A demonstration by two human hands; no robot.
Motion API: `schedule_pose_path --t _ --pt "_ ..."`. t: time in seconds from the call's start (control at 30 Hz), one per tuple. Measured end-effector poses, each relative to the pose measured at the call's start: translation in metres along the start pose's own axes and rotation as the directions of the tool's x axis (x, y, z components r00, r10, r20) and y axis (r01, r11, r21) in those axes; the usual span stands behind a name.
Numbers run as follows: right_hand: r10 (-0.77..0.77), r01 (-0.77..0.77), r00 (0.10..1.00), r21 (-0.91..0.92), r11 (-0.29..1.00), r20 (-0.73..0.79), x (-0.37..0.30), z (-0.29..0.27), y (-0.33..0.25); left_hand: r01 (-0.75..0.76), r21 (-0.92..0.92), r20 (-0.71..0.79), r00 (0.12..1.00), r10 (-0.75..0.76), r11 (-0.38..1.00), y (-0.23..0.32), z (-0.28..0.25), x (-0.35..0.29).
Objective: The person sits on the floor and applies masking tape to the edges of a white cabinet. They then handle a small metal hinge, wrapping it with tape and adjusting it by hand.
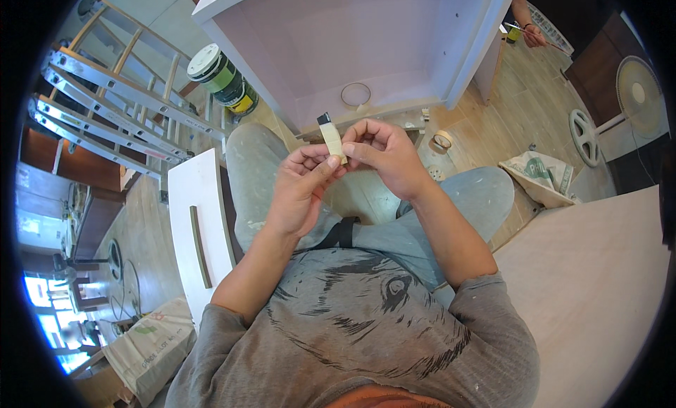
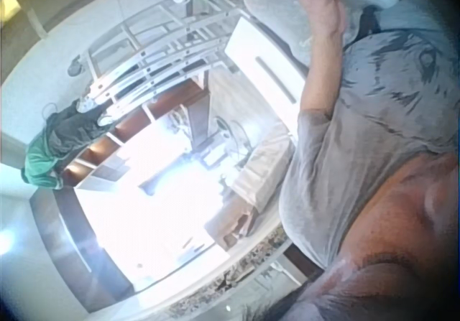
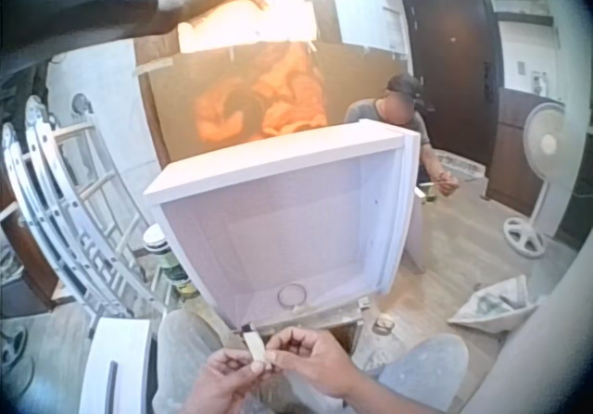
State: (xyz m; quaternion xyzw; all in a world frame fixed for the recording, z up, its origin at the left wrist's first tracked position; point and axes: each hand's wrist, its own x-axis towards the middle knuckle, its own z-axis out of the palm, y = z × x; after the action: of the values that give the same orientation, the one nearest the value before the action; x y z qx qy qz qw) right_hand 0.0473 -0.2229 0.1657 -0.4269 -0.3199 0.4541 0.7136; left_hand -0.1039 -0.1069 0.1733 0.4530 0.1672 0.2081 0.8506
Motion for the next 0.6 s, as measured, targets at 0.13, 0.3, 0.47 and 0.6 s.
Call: schedule_pose_path --t 0.13,0.3,0.47,0.6 --pt "-0.026 0.025 1.000 -0.084 0.996 -0.015 0.0002 0.0011 0.0010 -0.055 0.131 -0.039 0.997 0.061 0.990 -0.0009 0.0025 -0.0033" --pt "0.042 -0.049 0.995 0.072 0.996 0.092 0.0027 -0.0053 0.0046 -0.014 0.067 0.011 1.000 0.013 0.998 -0.0013 -0.0003 -0.0035" --pt "0.081 -0.100 0.985 0.119 0.988 0.151 0.0027 -0.0024 0.0059 0.032 -0.031 0.088 0.996 -0.029 0.999 -0.0035 -0.0050 -0.0016" --pt "0.040 -0.053 0.996 0.180 0.982 0.075 0.0010 -0.0023 0.0035 -0.042 -0.051 0.024 0.999 0.044 0.998 -0.0024 -0.0040 -0.0020"
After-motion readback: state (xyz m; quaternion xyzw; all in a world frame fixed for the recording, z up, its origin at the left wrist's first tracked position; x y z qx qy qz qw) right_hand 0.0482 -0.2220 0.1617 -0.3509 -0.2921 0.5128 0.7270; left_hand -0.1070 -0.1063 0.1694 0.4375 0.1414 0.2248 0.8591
